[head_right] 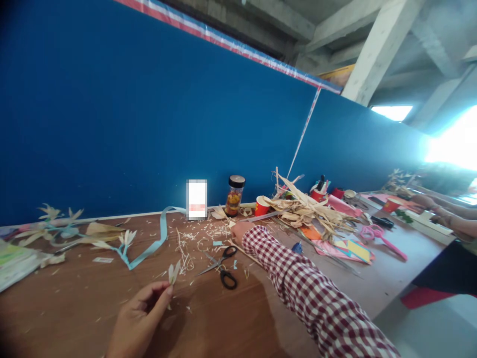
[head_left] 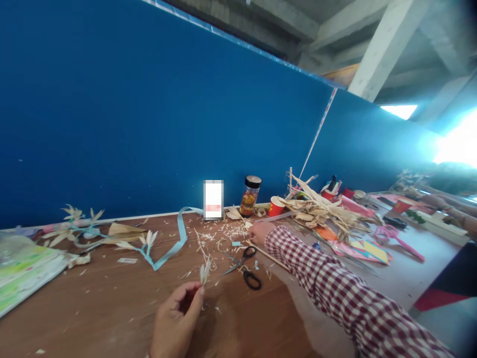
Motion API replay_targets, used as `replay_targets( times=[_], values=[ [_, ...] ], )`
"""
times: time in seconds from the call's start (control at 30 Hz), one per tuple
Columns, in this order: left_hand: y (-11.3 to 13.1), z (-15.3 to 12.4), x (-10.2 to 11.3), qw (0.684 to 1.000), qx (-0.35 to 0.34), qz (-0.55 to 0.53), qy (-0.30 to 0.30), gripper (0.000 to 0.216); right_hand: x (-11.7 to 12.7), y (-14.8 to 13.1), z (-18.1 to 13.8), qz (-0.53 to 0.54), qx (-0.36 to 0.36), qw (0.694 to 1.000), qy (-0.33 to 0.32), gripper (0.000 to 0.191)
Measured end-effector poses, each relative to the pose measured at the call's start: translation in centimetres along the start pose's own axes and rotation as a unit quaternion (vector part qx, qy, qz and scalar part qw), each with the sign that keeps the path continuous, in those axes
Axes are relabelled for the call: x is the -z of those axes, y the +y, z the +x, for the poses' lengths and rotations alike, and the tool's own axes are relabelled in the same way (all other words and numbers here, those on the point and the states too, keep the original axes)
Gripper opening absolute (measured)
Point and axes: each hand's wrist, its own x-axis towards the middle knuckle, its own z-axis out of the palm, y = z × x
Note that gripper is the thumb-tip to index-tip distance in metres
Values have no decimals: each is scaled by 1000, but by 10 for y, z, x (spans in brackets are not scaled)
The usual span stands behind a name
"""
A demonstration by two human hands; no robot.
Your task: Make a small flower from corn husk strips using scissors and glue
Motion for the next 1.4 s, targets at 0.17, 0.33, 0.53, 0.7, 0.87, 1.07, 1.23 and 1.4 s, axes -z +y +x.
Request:
replay_targets(
  times=[0.17,0.33,0.53,0.7,0.87,1.07,1.23,1.4],
  values=[
    [-1,-1,1,1000,2,3,-2,29,-4,-1,0,12,4,1000,14,25],
    [1,-1,1,1000,0,1,1,28,2,12,1,25,3,999,30,26],
    [2,-1,0,1000,-5,-4,1,26,2,11,-3,26,18,999,9,23],
    [-1,-1,0,1000,-19,2,4,25,-5,-1,-2,34,30,999,23,23],
    [0,-1,0,1000,-8,-5,-3,25,-2,6,-1,103,34,991,75,21],
    [2,-2,-1,1000,-4,-20,-6,24,-5,11,5,249,40,959,130,17],
    [0,-1,-1,999,11,-43,-12,25,-10,9,6,355,54,925,129,15],
    [3,0,-1,998,25,-64,-13,25,-12,11,4,435,34,891,127,18]
  ],
)
